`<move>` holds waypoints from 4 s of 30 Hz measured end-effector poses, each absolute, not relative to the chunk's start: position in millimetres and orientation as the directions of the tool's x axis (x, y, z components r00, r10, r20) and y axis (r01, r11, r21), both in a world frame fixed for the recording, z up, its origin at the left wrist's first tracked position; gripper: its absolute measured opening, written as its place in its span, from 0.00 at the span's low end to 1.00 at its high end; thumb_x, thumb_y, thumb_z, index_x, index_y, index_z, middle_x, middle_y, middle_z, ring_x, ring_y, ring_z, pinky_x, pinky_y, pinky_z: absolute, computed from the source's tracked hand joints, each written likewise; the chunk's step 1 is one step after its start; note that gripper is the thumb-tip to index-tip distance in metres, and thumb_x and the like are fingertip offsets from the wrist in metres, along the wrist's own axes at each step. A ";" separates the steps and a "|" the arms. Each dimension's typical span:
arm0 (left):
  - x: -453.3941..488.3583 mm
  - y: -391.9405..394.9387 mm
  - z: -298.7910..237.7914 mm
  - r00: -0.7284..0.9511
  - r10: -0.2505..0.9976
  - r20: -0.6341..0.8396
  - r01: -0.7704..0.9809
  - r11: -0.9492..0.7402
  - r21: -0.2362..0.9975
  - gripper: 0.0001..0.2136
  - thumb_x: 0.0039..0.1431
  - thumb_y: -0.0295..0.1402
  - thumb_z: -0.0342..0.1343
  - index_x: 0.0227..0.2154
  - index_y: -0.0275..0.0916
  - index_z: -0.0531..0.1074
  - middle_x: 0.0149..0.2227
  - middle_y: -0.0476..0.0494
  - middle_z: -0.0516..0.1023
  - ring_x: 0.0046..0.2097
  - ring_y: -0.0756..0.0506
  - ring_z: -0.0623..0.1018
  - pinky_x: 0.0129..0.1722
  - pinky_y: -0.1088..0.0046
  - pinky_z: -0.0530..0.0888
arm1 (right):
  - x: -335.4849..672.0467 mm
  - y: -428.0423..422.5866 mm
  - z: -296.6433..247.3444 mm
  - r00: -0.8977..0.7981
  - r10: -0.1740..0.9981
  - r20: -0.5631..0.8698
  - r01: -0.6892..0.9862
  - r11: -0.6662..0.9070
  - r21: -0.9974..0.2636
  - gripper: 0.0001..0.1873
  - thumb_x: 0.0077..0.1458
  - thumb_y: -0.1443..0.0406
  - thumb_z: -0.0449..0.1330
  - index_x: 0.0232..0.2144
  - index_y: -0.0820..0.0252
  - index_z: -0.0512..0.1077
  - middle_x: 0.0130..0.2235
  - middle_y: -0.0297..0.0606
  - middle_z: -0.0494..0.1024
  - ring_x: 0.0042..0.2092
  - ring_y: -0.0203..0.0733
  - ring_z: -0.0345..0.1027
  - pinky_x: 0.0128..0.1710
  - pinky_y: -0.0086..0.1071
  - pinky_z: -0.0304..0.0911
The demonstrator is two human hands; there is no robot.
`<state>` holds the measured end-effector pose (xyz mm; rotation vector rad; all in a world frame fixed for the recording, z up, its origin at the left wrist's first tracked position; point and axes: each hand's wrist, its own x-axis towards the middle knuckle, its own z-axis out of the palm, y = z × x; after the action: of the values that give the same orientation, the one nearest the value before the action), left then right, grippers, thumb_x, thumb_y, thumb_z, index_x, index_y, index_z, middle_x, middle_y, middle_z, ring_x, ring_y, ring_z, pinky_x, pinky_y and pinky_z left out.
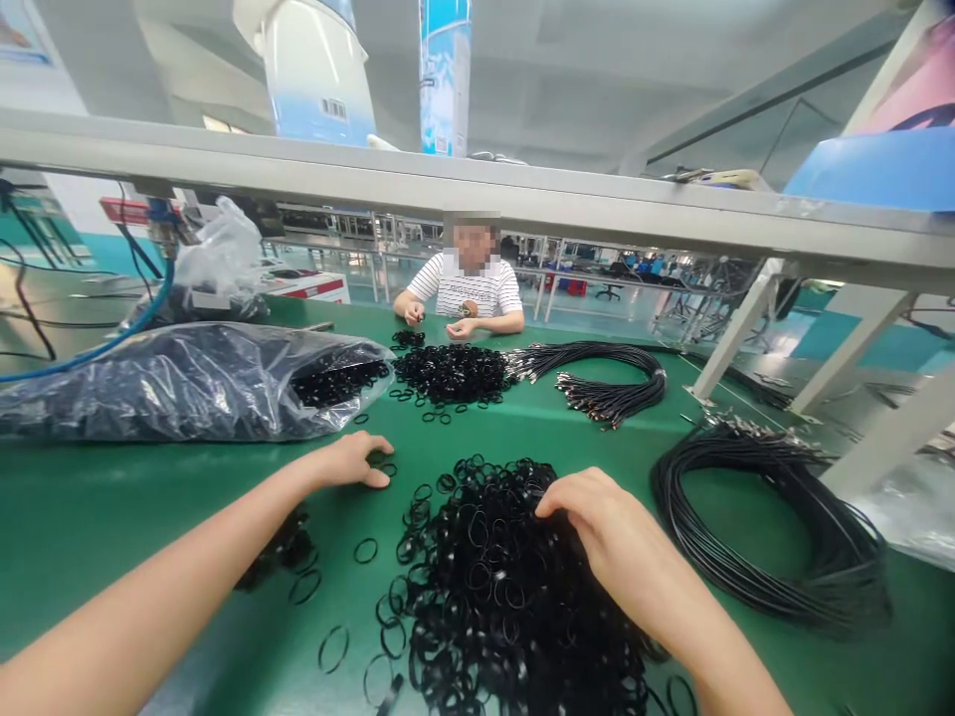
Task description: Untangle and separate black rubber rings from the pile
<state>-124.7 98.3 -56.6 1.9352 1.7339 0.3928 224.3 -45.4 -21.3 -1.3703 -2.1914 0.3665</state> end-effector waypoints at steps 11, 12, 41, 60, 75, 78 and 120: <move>-114.0 80.9 -38.8 0.339 0.933 -0.122 0.797 -0.216 0.564 0.15 0.57 0.39 0.57 0.46 0.39 0.73 0.46 0.45 0.78 0.45 0.44 0.77 0.46 0.66 0.72 | 229.7 -45.3 -17.1 -0.296 0.838 0.458 0.742 0.504 -0.442 0.12 0.62 0.69 0.50 0.38 0.52 0.72 0.41 0.36 0.76 0.44 0.43 0.69 0.44 0.37 0.66; -118.7 80.7 -34.1 0.320 0.942 -0.103 0.804 -0.213 0.555 0.15 0.55 0.40 0.56 0.45 0.40 0.74 0.47 0.45 0.78 0.47 0.43 0.77 0.46 0.69 0.71 | 229.7 -45.6 -16.8 -0.290 0.836 0.465 0.741 0.504 -0.444 0.11 0.62 0.68 0.50 0.37 0.52 0.73 0.41 0.36 0.76 0.44 0.43 0.69 0.43 0.37 0.67; -181.9 -10.2 -15.4 0.077 0.992 -0.097 0.604 0.031 0.797 0.15 0.46 0.49 0.63 0.26 0.41 0.76 0.31 0.42 0.81 0.40 0.38 0.78 0.38 0.67 0.72 | 210.0 -55.2 -22.7 -0.313 0.843 0.438 0.692 0.518 -0.502 0.10 0.61 0.67 0.52 0.36 0.50 0.73 0.40 0.33 0.77 0.41 0.43 0.71 0.43 0.39 0.65; 38.5 5.5 -6.4 0.214 0.976 0.040 -0.252 0.015 0.968 0.08 0.53 0.37 0.64 0.31 0.38 0.75 0.20 0.54 0.69 0.23 0.55 0.67 0.21 0.84 0.67 | 199.3 -26.8 -18.4 0.165 0.962 0.219 -0.158 0.245 -0.956 0.06 0.47 0.67 0.62 0.31 0.63 0.75 0.26 0.33 0.74 0.28 0.35 0.69 0.24 0.25 0.61; 35.6 -1.2 -19.0 0.321 0.935 -0.152 -0.286 0.249 0.926 0.06 0.54 0.33 0.62 0.30 0.35 0.74 0.26 0.50 0.71 0.25 0.54 0.69 0.20 0.85 0.66 | 191.5 -27.3 -30.5 0.079 0.970 0.231 0.040 0.228 -0.973 0.11 0.49 0.69 0.58 0.35 0.59 0.80 0.31 0.37 0.79 0.33 0.39 0.69 0.33 0.31 0.64; 39.1 -2.3 -25.4 0.362 0.929 -0.080 -0.038 0.100 0.994 0.14 0.51 0.43 0.64 0.28 0.37 0.72 0.17 0.59 0.58 0.19 0.57 0.54 0.17 0.84 0.50 | 190.7 -29.4 -31.5 0.077 0.963 0.258 0.102 0.250 -0.963 0.11 0.49 0.70 0.59 0.35 0.57 0.79 0.32 0.36 0.79 0.34 0.40 0.70 0.36 0.32 0.64; 32.2 -3.9 -19.3 0.406 0.883 -0.235 -0.362 0.392 0.846 0.18 0.53 0.19 0.59 0.49 0.31 0.74 0.46 0.34 0.80 0.53 0.38 0.76 0.55 0.63 0.73 | 194.9 -35.4 -27.7 -0.034 0.904 0.426 0.560 0.370 -0.741 0.14 0.53 0.78 0.57 0.30 0.56 0.77 0.32 0.32 0.76 0.37 0.38 0.68 0.38 0.30 0.59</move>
<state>32.2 -3.9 -19.3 0.7984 0.7769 0.9001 194.9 -35.4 -27.7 -1.3040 -1.7127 0.4704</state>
